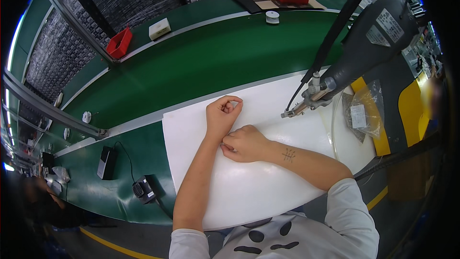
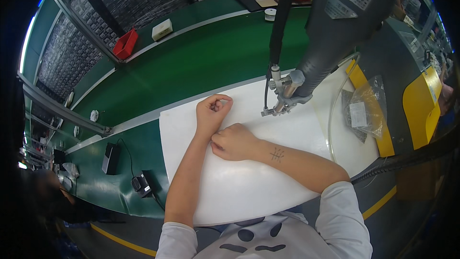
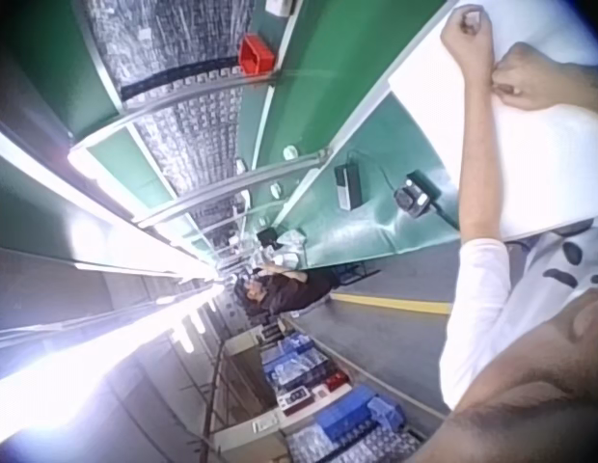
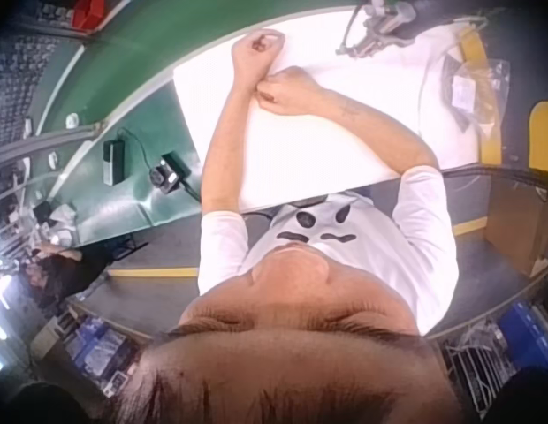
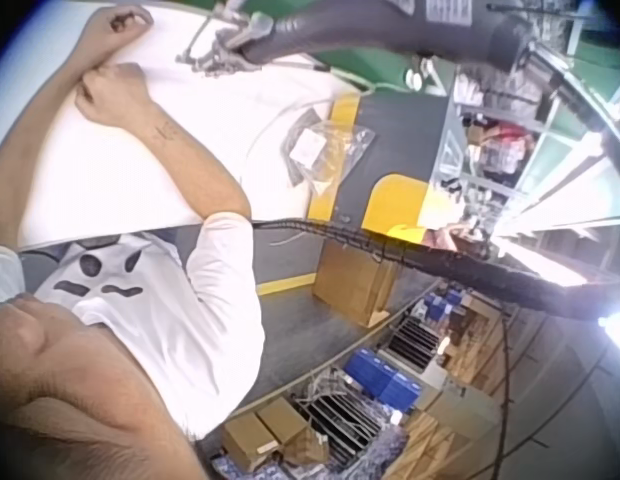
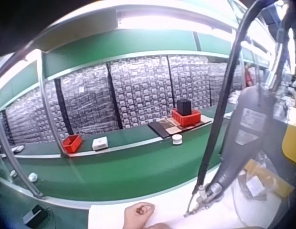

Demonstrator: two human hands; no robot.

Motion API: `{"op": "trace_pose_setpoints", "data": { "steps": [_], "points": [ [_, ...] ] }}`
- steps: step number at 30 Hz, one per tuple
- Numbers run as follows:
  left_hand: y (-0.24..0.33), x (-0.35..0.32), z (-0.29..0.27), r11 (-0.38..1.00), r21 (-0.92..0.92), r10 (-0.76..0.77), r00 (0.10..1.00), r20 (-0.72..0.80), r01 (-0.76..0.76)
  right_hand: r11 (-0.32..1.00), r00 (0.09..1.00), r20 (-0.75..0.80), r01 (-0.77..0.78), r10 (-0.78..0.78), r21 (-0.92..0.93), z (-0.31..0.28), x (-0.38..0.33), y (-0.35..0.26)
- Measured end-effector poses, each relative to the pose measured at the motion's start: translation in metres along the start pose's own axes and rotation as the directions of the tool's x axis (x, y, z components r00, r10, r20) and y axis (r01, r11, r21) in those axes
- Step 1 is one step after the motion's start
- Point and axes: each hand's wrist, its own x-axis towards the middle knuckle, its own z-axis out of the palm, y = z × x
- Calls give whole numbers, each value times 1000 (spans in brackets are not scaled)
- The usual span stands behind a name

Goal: The person solders wire leads onto small circular electronic components using a specialized soldering tool on an assembly line.

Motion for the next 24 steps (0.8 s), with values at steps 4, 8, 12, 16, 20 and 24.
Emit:
{"op": "trace_pose_setpoints", "data": {
  "steps": [4, 8, 12, 16, 20, 24],
  "points": [
    [-1, -1, 1, 1000, 2, 1, 1000, -5, -1, 1000, 1000, -14, 9, -9, 3, 2, -1, 1],
    [-2, 0, 1, 1000, -5, 18, 1000, -13, -18, 1000, 1000, -2, 2, -2, 9, 0, -1, 0],
    [-2, -1, 0, 999, -36, 10, 999, -33, -11, 999, 997, 66, -32, 32, 0, -3, 0, -2],
    [0, 0, -1, 998, -60, -5, 999, -53, 2, 998, 998, 55, -36, 34, 44, -6, 1, -4],
    [2, -1, 1, 993, -114, -25, 999, -28, 22, 998, 996, 75, -52, 49, 46, -8, -1, -4],
    [-4, -1, 0, 994, -112, 8, 999, -51, -14, 997, 997, 56, -64, 62, 35, -4, -1, -3]
  ]
}}
